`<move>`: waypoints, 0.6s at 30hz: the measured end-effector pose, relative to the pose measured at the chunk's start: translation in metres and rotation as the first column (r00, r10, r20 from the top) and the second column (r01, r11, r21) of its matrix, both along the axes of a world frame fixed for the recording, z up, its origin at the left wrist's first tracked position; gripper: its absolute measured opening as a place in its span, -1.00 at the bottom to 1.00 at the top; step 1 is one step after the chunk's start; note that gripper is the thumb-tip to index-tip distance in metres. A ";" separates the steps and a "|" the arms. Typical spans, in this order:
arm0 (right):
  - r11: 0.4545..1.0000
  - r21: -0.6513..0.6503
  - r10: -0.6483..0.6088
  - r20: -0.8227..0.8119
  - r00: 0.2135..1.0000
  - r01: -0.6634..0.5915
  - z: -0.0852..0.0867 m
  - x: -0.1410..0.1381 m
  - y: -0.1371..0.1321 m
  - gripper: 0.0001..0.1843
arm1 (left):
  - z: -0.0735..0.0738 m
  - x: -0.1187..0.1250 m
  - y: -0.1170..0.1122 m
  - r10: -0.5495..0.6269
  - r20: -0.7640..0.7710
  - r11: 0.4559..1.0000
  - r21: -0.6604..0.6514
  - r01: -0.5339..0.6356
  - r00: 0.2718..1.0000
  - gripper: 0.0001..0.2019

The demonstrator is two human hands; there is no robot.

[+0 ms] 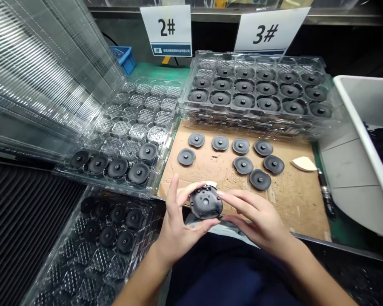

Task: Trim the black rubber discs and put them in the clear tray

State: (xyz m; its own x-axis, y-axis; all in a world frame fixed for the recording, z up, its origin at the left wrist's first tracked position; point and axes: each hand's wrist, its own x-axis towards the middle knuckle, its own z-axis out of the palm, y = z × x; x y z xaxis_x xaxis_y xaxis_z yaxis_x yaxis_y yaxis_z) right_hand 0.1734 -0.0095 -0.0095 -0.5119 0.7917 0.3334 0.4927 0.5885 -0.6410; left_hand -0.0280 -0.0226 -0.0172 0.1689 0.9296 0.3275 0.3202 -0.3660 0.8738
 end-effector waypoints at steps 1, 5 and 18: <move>1.000 0.018 0.010 0.020 1.000 -0.011 0.002 0.001 0.004 -0.57 | 0.001 0.002 -0.002 -0.004 0.011 0.999 -0.048 0.005 1.000 0.05; 1.000 0.000 -0.026 -0.076 0.997 0.027 0.001 0.001 0.003 -0.72 | 0.000 0.008 -0.008 -0.001 0.211 0.908 -0.409 0.089 0.977 -0.18; 0.904 -0.353 -0.365 -0.347 0.864 0.240 -0.052 0.006 -0.017 -0.43 | -0.002 0.032 0.020 0.143 0.222 0.602 -0.793 0.093 0.965 -0.61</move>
